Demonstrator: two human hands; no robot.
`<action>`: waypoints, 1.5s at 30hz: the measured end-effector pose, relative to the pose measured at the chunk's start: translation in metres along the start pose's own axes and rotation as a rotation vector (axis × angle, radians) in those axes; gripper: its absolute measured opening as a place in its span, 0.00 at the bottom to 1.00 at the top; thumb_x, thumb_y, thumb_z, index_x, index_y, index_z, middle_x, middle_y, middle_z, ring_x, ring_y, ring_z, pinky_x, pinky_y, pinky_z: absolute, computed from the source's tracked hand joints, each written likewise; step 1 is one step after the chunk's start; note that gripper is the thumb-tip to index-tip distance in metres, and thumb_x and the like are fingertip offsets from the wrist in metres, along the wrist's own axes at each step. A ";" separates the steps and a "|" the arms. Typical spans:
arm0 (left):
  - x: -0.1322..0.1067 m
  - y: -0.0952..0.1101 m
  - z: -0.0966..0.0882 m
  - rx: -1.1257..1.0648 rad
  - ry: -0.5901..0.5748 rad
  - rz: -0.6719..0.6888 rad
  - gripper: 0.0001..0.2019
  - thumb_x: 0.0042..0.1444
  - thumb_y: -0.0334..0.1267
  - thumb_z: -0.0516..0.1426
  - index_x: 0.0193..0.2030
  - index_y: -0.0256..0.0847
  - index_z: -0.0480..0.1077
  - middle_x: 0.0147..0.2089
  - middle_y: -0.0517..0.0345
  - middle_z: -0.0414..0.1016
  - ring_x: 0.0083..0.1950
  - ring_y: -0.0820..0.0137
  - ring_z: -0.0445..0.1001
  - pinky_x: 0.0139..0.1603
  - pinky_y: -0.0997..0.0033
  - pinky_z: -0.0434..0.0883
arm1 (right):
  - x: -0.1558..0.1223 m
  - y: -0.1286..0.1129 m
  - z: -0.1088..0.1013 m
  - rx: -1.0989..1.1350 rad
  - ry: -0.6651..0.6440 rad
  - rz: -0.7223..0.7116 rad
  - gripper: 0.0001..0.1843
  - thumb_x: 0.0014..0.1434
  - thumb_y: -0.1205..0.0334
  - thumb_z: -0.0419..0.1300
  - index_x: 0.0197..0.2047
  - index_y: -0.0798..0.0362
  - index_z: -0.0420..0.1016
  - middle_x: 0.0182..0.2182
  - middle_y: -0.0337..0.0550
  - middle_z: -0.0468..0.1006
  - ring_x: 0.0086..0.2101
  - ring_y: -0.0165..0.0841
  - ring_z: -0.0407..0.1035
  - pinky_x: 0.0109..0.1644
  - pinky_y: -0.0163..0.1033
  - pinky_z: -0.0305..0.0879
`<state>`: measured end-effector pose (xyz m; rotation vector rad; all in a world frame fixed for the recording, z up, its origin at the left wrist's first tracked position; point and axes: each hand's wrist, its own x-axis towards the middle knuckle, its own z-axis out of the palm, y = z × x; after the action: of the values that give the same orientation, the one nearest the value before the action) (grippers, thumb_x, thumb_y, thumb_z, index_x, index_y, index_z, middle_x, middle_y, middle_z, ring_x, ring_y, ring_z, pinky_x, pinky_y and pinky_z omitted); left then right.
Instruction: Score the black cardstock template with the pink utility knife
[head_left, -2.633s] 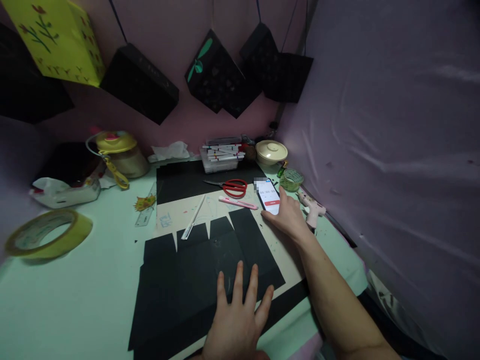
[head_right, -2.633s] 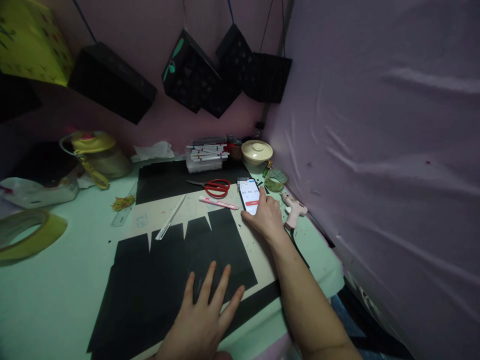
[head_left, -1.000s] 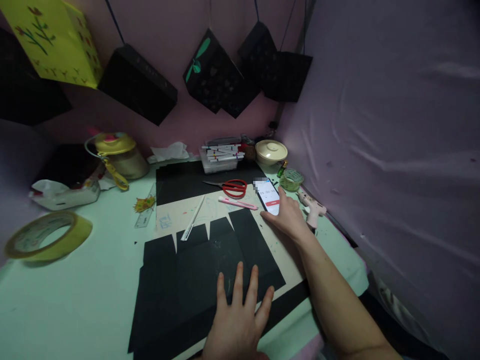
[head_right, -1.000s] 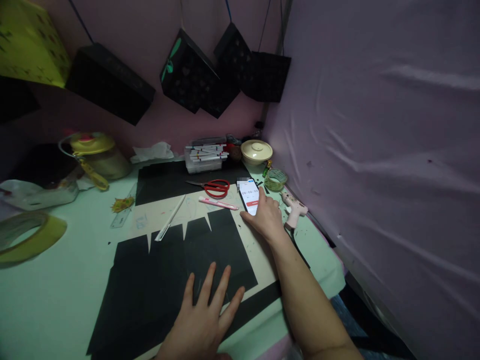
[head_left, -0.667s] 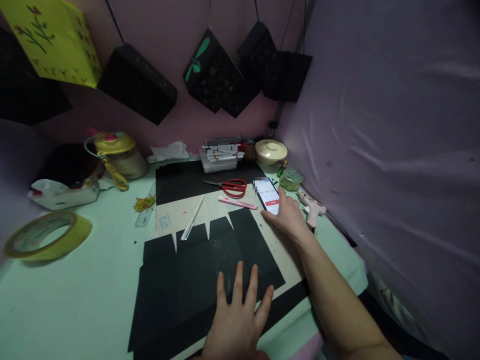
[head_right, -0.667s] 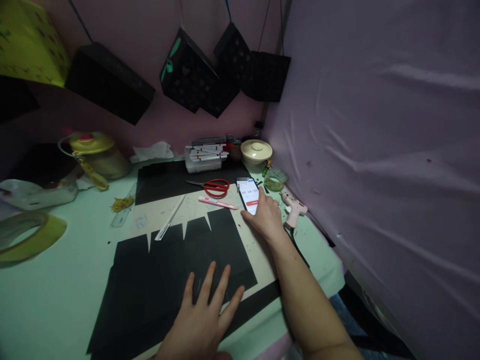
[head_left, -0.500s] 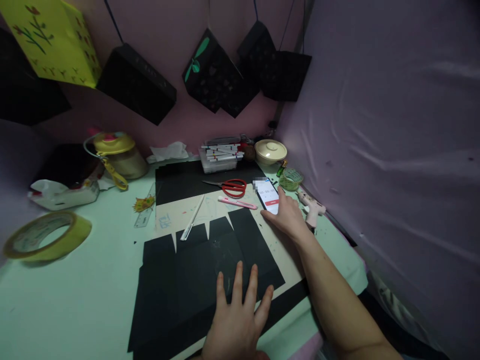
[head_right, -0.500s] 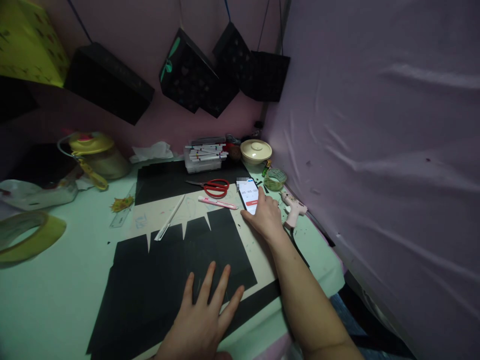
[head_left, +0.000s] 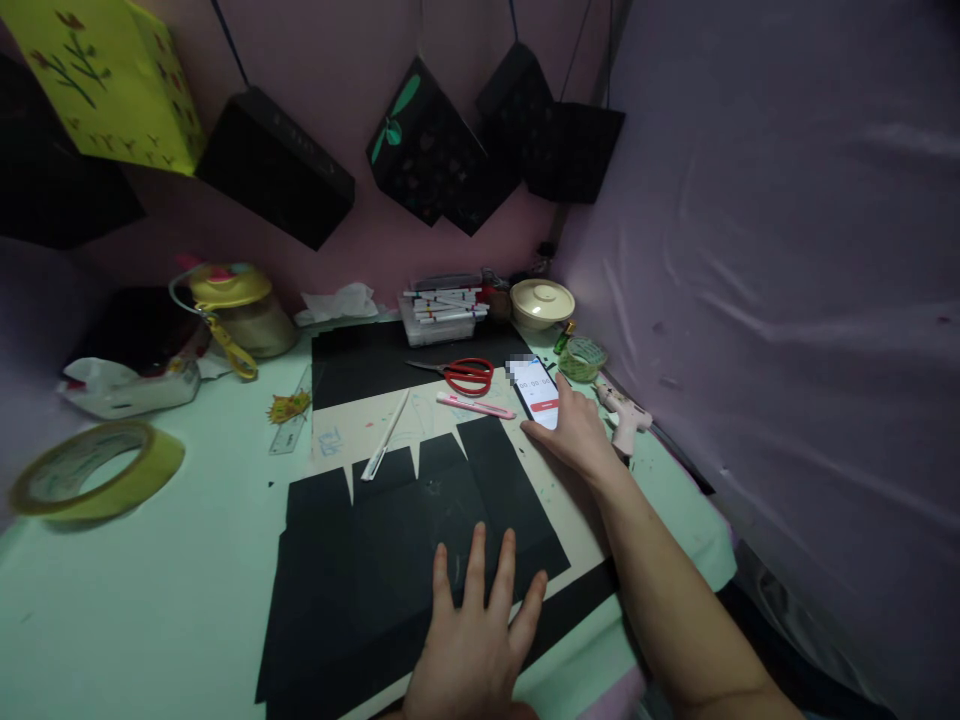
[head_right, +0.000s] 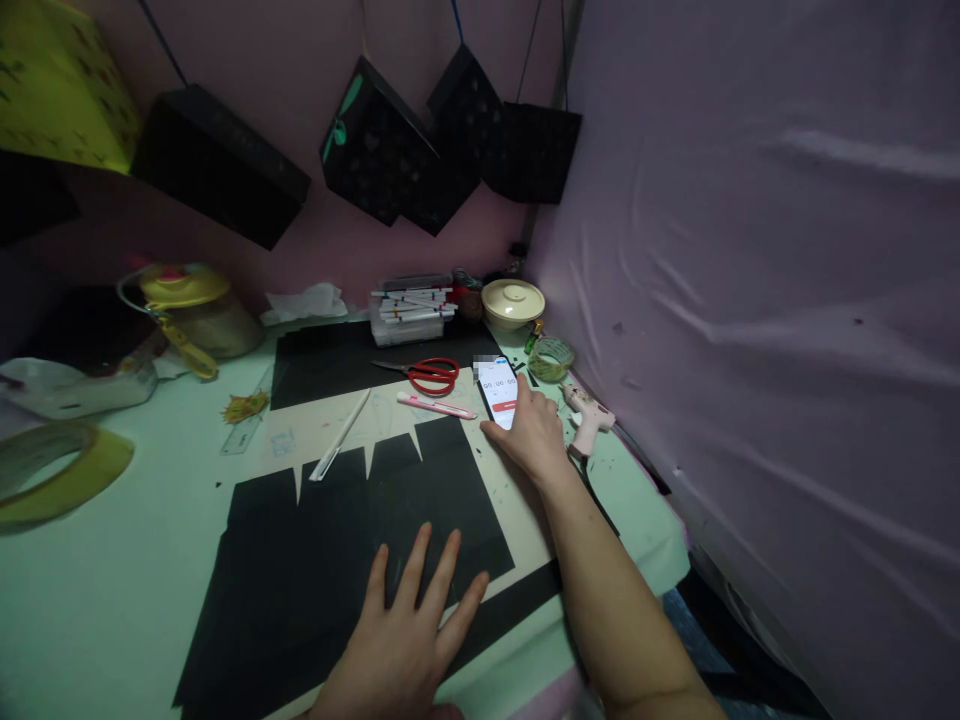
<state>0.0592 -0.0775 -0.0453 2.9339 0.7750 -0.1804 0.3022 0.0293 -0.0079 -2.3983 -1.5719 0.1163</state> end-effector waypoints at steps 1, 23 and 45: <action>0.000 0.000 0.002 0.010 0.011 -0.002 0.55 0.45 0.65 0.61 0.73 0.53 0.36 0.74 0.36 0.37 0.71 0.29 0.31 0.56 0.18 0.37 | 0.000 0.000 -0.001 0.007 0.006 -0.008 0.51 0.52 0.40 0.59 0.70 0.59 0.46 0.57 0.61 0.67 0.55 0.55 0.61 0.53 0.49 0.59; 0.000 0.001 -0.003 -0.073 0.010 0.002 0.47 0.51 0.73 0.48 0.72 0.52 0.43 0.73 0.34 0.39 0.71 0.29 0.36 0.55 0.17 0.39 | -0.002 0.003 -0.002 -0.036 0.082 -0.079 0.47 0.52 0.43 0.61 0.69 0.56 0.51 0.56 0.58 0.68 0.54 0.53 0.60 0.53 0.50 0.57; 0.001 0.004 0.003 0.008 -0.018 -0.017 0.55 0.44 0.66 0.61 0.73 0.54 0.38 0.74 0.36 0.36 0.71 0.29 0.31 0.55 0.17 0.34 | 0.003 0.010 -0.011 0.054 0.140 -0.057 0.37 0.56 0.56 0.56 0.67 0.56 0.55 0.54 0.54 0.73 0.53 0.51 0.63 0.53 0.49 0.59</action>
<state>0.0618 -0.0814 -0.0483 2.9299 0.7981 -0.2116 0.3152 0.0264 0.0001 -2.2655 -1.5517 -0.0194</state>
